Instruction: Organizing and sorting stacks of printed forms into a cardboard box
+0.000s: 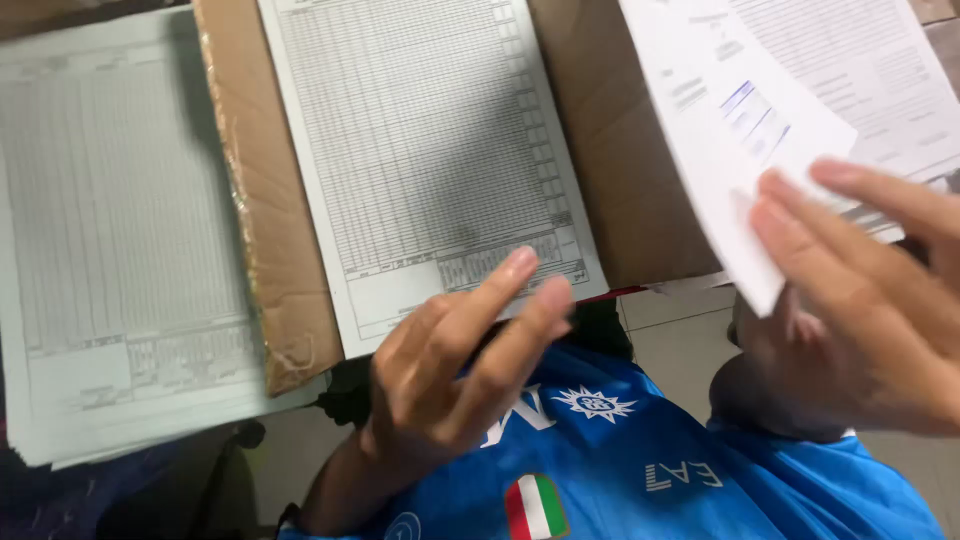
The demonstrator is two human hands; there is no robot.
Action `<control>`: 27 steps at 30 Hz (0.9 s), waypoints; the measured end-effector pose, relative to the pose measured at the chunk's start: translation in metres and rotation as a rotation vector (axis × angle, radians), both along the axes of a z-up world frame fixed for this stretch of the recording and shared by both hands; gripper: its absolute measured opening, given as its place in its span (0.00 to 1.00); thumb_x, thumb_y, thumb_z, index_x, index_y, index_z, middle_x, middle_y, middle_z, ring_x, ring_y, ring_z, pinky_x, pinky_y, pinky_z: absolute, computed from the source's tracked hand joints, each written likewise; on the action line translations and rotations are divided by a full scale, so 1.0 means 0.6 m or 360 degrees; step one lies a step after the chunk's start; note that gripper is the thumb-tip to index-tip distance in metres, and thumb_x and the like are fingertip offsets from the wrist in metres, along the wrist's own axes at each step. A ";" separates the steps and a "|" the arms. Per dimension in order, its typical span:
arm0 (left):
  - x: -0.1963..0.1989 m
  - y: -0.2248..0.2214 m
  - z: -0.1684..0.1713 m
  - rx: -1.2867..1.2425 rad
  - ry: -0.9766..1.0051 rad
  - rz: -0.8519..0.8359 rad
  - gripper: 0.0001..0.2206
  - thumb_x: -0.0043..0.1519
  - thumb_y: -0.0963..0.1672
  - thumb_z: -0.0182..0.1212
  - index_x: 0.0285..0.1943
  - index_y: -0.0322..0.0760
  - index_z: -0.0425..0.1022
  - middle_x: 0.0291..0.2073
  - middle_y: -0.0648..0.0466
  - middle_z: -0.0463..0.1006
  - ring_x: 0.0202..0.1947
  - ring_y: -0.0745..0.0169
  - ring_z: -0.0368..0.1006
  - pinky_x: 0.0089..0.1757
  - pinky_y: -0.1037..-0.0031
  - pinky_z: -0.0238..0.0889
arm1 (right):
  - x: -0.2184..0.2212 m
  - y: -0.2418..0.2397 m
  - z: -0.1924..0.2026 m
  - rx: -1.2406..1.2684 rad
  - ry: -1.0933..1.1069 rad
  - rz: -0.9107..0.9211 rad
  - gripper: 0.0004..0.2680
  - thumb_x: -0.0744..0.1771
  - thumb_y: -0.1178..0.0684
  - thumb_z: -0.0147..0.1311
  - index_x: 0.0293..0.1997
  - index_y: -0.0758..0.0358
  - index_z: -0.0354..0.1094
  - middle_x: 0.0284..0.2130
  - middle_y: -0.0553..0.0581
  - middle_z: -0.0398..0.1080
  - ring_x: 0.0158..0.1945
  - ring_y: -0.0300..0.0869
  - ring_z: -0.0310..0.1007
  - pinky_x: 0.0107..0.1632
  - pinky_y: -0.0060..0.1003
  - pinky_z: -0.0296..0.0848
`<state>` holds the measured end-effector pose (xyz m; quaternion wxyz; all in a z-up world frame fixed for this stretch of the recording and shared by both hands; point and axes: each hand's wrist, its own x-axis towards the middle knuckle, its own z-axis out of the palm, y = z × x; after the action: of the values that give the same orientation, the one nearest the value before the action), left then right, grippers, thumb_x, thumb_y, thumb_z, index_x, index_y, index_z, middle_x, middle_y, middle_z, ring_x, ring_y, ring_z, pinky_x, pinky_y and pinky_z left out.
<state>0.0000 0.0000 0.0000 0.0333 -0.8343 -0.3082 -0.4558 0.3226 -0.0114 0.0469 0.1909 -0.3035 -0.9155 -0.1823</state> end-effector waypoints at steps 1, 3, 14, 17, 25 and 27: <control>0.006 0.001 -0.006 -0.0008 0.0002 0.0035 0.14 0.73 0.42 0.73 0.63 0.36 0.74 0.59 0.45 0.75 0.31 0.70 0.78 0.33 0.79 0.79 | -0.038 0.007 0.012 -0.0008 0.0002 0.0035 0.16 0.64 0.70 0.61 0.57 0.88 0.72 0.49 0.90 0.81 0.57 0.79 0.79 0.60 0.64 0.79; 0.014 0.006 -0.019 0.0572 -0.0272 -0.0061 0.32 0.69 0.34 0.84 0.74 0.51 0.66 0.62 0.43 0.72 0.41 0.72 0.82 0.34 0.84 0.84 | -0.116 0.019 0.035 0.0192 0.0135 0.0191 0.10 0.68 0.62 0.54 0.44 0.73 0.85 0.41 0.67 0.86 0.44 0.60 0.84 0.72 0.57 0.47; -0.058 -0.036 0.061 0.0097 0.0007 0.0277 0.03 0.67 0.39 0.65 0.42 0.31 0.83 0.39 0.45 0.85 0.35 0.60 0.79 0.33 0.80 0.77 | -0.161 0.011 -0.015 -0.0114 0.0149 0.0048 0.07 0.68 0.65 0.62 0.50 0.70 0.81 0.45 0.67 0.84 0.50 0.60 0.85 0.66 0.61 0.65; -0.065 -0.046 0.061 0.0031 0.0144 0.0554 0.05 0.66 0.43 0.71 0.46 0.37 0.82 0.45 0.48 0.82 0.42 0.60 0.73 0.38 0.77 0.75 | -0.205 0.010 -0.021 -0.0206 0.0320 -0.0028 0.06 0.70 0.66 0.55 0.48 0.71 0.80 0.44 0.65 0.83 0.49 0.59 0.84 0.60 0.56 0.71; -0.058 -0.041 0.045 -0.0248 0.0525 0.0433 0.11 0.72 0.45 0.65 0.56 0.34 0.81 0.53 0.47 0.81 0.54 0.51 0.78 0.54 0.62 0.72 | -0.257 0.032 -0.062 -0.0116 0.0283 -0.0066 0.08 0.71 0.60 0.51 0.50 0.68 0.79 0.46 0.59 0.82 0.49 0.53 0.81 0.47 0.43 0.77; -0.055 -0.035 0.036 -0.0326 0.0480 0.0386 0.13 0.71 0.46 0.66 0.58 0.31 0.80 0.55 0.45 0.80 0.56 0.50 0.77 0.58 0.61 0.70 | -0.260 0.040 -0.071 -0.0204 0.0265 -0.0101 0.07 0.71 0.59 0.54 0.53 0.68 0.78 0.50 0.60 0.81 0.51 0.51 0.79 0.51 0.44 0.77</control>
<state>-0.0329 -0.0210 0.0215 0.0485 -0.8490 -0.4425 -0.2847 0.1665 0.0126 0.0042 0.2406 -0.3579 -0.8963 -0.1035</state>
